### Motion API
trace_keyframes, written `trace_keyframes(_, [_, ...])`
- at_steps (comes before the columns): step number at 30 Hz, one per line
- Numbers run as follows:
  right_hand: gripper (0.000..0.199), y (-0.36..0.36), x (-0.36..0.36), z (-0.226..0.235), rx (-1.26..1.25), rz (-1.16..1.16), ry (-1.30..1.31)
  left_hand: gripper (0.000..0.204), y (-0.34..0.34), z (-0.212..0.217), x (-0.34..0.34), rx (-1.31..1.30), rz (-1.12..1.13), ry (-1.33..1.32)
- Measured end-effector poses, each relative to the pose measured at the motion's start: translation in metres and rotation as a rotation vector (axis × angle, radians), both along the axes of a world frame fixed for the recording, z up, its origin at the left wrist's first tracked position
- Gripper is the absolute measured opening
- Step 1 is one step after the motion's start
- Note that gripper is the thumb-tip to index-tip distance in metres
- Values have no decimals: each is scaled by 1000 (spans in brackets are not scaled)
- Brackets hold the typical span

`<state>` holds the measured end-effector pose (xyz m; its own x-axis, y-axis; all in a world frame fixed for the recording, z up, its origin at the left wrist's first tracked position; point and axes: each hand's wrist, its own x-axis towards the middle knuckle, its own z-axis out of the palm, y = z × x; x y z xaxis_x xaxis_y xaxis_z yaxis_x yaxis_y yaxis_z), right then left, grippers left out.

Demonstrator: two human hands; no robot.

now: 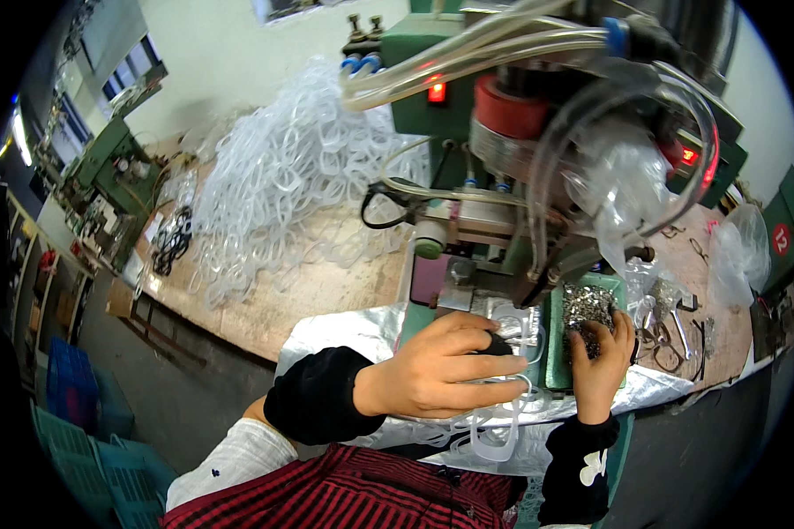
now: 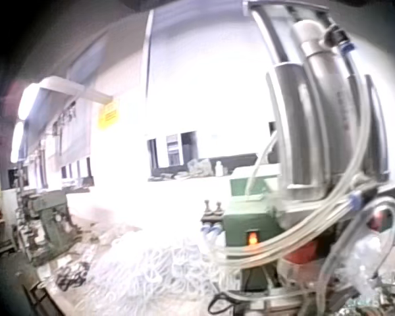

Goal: The person repeatedly picks up clear plastic loops and small metal components, places them into a machine, and operates the machine to process them. The person then removes the processed items and places them on the table, continuing the cycle.

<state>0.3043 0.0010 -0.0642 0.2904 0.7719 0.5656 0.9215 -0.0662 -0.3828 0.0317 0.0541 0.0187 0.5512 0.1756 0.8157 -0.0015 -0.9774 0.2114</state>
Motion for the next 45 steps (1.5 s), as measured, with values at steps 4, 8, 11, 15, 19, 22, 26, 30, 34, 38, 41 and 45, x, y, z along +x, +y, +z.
trace_keyframes(4, [18, 10, 0, -4, -56, 102, -43, 31, -7, -10, -3, -27, 25, -25])
trace_keyframes(8, [12, 2, -2, -11, 10, 6, -16, 58, -15, -66, -27, -222, 549, -213])
trace_keyframes(11, [12, 2, -6, -4, -70, -71, 336, 90, 2, -94, -41, -477, 882, -82])
trace_keyframes(15, [17, 15, -4, -12, 62, 19, 609, 106, 41, -111, -34, -457, 909, -39])
trace_keyframes(19, [16, 18, -5, -14, 53, 22, 618, 98, 47, -116, -48, -579, 870, -50])
trace_keyframes(22, [16, 12, 4, -19, 71, 19, 584, 65, 53, -101, -88, -387, 1060, -148])
trace_keyframes(26, [17, 20, 4, -19, 118, 69, 622, 33, 112, -79, -117, -362, 1263, 168])
trace_keyframes(30, [15, 23, -9, -11, 119, 49, 565, 34, 164, -135, -140, -543, 1328, 497])
trace_keyframes(34, [14, -11, -6, -3, 146, 11, 595, 42, 146, -118, -161, -828, 1117, 484])
trace_keyframes(38, [13, -22, -28, 47, 80, 186, 582, 46, 108, -59, -157, -1558, 730, 80])
trace_keyframes(41, [32, 1, -62, 73, 155, 284, 746, 52, 103, -46, -169, -1668, 642, 149])
trace_keyframes(45, [56, 29, -89, 73, 170, 471, 1093, 59, 98, -53, -191, -1755, 550, 141])
